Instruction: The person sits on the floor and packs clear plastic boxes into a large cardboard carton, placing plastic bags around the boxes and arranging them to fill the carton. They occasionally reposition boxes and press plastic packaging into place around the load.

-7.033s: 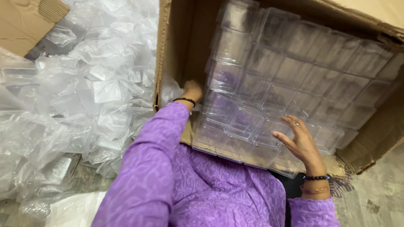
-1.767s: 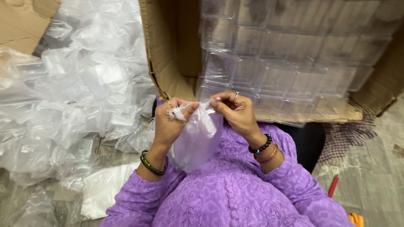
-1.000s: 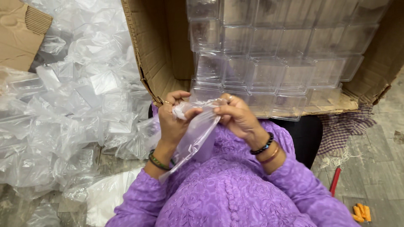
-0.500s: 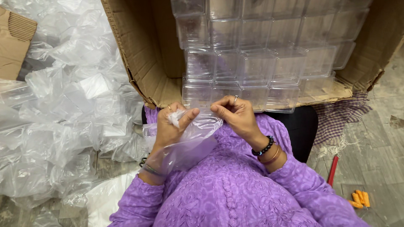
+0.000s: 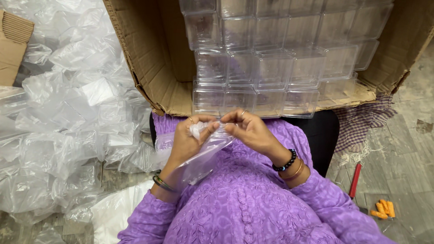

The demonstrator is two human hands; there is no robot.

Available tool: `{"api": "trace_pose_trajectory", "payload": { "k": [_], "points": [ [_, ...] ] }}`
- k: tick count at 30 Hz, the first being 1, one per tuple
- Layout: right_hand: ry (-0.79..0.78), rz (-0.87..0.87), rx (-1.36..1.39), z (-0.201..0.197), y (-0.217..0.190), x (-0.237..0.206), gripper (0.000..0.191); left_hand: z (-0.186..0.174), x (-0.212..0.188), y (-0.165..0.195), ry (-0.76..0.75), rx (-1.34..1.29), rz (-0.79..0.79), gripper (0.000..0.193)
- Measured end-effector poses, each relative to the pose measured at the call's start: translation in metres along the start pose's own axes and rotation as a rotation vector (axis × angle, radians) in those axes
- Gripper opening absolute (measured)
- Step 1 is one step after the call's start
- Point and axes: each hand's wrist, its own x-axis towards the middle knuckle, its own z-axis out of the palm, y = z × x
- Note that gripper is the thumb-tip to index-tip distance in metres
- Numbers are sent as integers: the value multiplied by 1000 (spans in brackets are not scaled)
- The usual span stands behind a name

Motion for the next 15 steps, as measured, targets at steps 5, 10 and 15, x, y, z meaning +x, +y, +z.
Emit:
{"api": "trace_pose_trajectory", "payload": {
  "k": [5,10,15],
  "points": [
    [24,-53,-20,6,-9,-4,18,2,-1,-12,50,163,178,35],
    [61,-55,69,10,-15,-4,27,1,0,-5,-95,-93,211,29],
    [116,-22,-92,6,-11,-7,23,0,-5,1,-95,-242,56,22]
  ]
}}
